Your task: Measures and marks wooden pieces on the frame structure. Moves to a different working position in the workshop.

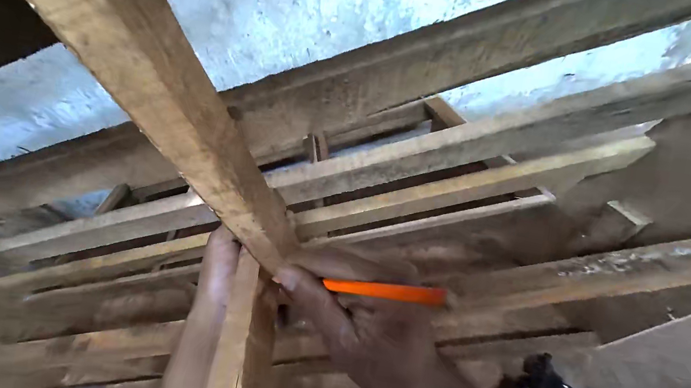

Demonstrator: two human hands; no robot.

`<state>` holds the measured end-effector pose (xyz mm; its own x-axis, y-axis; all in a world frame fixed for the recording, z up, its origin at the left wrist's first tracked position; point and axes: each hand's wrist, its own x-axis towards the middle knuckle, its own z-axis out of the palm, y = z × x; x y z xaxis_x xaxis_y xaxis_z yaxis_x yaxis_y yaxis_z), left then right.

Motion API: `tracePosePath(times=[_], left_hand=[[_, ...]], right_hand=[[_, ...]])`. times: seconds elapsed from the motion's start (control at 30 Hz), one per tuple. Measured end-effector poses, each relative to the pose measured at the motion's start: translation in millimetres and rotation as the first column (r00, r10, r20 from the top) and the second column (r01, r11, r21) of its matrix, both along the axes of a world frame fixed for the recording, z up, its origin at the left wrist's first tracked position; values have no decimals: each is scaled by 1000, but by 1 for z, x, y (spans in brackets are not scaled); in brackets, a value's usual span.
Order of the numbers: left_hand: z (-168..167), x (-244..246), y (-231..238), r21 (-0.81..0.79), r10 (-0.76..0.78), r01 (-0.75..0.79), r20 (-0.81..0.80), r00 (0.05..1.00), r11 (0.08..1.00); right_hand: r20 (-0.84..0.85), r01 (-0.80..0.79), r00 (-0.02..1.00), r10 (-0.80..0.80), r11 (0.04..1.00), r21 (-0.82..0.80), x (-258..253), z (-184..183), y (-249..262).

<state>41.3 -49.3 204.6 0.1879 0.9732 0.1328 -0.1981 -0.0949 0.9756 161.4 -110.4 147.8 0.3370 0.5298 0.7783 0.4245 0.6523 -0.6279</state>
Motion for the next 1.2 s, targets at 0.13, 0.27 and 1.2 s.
tracePosePath(times=[0.13,0.27,1.2], left_hand=[[42,43,-42,-211,179,-170,26,984,963],[-73,-32,100,103,-597,595,271,755,798],[-30,-17,33,-189,-228,273,230,946,943]], right_hand=[[-57,-89,994,89,996,6,9,-1,-13],[91,112,991,-100,985,-133,3,-16,-7],[-109,72,990,-85,991,-115,35,-39,-114]])
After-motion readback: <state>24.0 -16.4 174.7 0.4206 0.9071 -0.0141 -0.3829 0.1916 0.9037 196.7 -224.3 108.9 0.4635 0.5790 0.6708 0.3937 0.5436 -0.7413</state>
